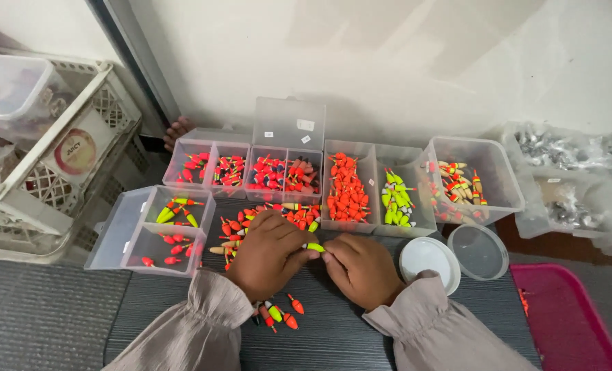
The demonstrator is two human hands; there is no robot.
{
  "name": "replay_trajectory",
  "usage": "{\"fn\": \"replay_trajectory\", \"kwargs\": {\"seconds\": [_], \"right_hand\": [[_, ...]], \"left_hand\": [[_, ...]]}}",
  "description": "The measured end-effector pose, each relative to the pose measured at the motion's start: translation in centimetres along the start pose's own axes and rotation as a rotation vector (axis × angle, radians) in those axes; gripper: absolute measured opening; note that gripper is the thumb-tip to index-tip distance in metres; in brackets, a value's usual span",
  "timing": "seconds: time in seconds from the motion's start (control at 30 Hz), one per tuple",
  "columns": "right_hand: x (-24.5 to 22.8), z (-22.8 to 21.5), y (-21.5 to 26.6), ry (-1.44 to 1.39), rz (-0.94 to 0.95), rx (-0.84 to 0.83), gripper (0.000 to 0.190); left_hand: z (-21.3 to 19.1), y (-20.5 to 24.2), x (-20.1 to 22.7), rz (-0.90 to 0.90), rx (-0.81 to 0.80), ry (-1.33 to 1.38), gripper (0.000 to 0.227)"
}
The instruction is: Sorting and organizing small fishing floats into a multi-compartment plastic container.
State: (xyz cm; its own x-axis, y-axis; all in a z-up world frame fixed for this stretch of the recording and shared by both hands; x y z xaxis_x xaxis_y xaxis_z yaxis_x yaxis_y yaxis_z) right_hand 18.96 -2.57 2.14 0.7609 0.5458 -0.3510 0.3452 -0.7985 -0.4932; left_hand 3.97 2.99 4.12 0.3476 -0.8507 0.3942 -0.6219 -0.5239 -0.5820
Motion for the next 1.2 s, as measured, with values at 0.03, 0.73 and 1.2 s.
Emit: {"fn": "replay_trajectory", "kwargs": {"seconds": [0.03,0.73,1.2], "right_hand": [[0.0,-0.1,-0.1,0.002,-0.001,0.002,0.019],[-0.6,-0.7,-0.3,0.033,-0.054,0.077,0.018],[-0.3,-0.8,-0.3,0.012,0.010,0.042,0.018]], "left_hand": [[-0.1,-0.1,0.1,0.003,0.001,-0.001,0.013],[-0.7,0.0,-0.3,-0.055,0.069,-0.002,0.023],[-0.6,0.0,0.2,-0.028,0.025,0.017,0.012]]}}
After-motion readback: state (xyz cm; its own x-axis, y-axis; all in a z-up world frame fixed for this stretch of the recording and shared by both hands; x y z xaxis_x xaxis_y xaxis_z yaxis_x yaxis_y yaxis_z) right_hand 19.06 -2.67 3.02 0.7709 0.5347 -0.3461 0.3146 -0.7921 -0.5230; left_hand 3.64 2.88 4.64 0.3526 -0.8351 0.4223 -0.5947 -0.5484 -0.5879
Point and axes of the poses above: each hand's wrist, its own y-axis away from the middle knuckle, its own z-axis out of the palm, x = y × z, the point moved 6 cm from there along -y, towards the middle knuckle, and after that the axes turned 3 degrees about -z, right-handed, at the moved point
